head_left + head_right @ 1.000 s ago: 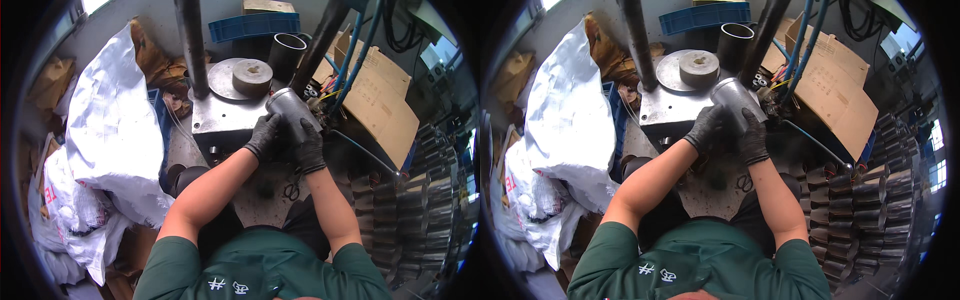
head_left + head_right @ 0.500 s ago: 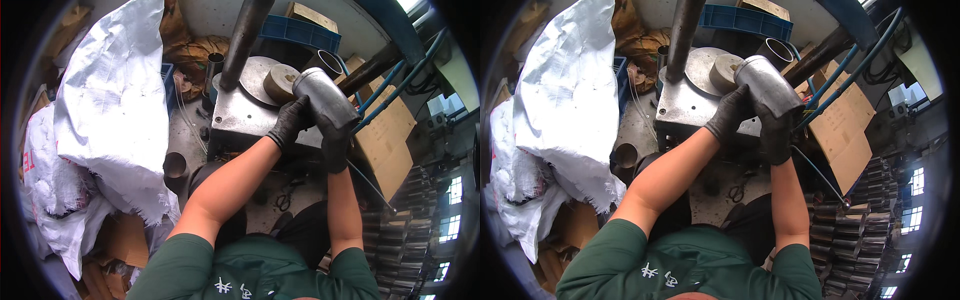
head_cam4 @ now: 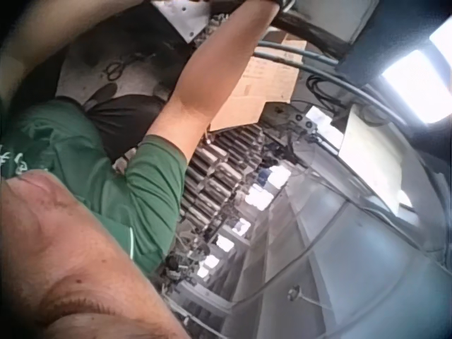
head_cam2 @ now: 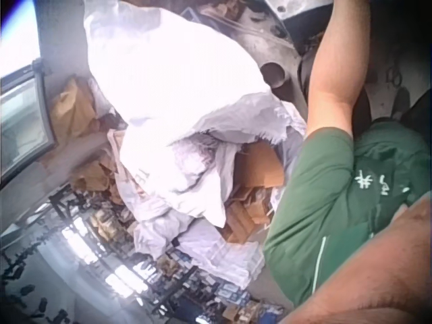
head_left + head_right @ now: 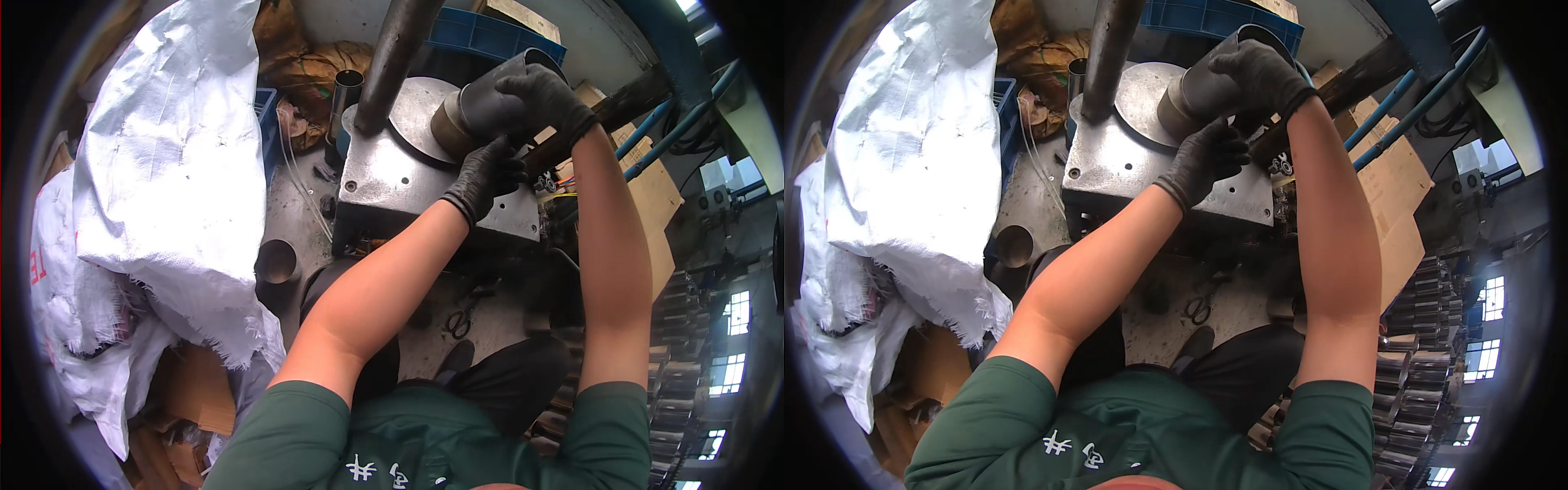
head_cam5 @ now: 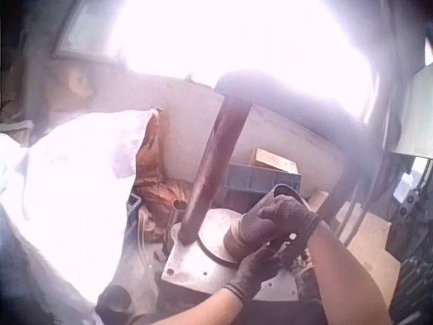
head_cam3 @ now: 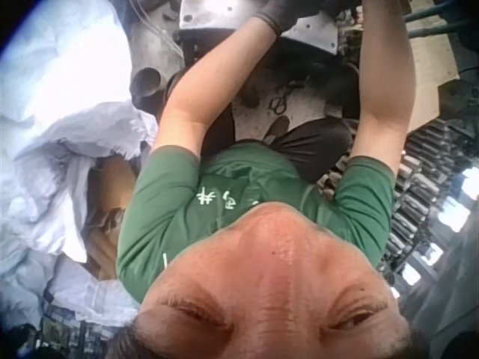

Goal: Assemble a motor stator into a metal housing using a hydraulic press and manual tools.

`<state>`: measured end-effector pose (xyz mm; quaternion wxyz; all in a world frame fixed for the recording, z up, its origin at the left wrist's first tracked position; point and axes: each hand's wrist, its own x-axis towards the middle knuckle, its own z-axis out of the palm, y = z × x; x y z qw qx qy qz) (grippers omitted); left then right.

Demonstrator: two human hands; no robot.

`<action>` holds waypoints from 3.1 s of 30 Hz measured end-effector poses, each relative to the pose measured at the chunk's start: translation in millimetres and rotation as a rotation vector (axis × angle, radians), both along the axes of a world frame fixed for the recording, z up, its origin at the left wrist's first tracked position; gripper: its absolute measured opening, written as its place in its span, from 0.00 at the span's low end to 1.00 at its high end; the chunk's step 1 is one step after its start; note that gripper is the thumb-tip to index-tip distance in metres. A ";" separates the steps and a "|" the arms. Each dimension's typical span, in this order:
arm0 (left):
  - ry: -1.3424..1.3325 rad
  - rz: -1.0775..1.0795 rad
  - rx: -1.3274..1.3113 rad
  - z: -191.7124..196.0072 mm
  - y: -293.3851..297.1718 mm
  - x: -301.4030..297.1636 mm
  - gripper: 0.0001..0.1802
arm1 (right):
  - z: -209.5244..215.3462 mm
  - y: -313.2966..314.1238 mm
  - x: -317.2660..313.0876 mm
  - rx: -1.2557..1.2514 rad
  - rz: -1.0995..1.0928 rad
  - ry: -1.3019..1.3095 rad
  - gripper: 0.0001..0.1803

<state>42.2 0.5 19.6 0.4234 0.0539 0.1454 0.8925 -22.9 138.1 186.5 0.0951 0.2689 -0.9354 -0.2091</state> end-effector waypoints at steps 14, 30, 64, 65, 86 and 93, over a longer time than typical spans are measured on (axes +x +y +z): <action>0.263 0.615 -0.369 20.3 -92.7 -3.5 0.18 | -2.2 -72.5 0.1 -0.771 -0.167 0.564 0.14; 0.335 0.567 -0.253 58.2 -129.1 57.3 0.18 | -467.0 -78.1 237.7 -0.752 -0.126 -0.814 0.22; 0.497 0.565 -0.350 40.5 -113.1 50.3 0.18 | -247.6 -37.0 285.2 -1.762 -1.059 -0.959 0.22; 0.501 0.516 -0.427 39.6 -111.4 53.5 0.18 | -232.5 -30.0 296.3 -2.125 -1.003 -0.965 0.21; 1.683 0.410 -1.130 -58.6 -41.3 169.3 0.40 | -199.9 -7.2 399.2 -2.878 -0.569 -1.072 0.21; 1.394 0.246 -1.026 -101.6 -24.0 176.4 0.34 | -203.4 -16.5 399.6 -2.672 -0.817 -0.811 0.29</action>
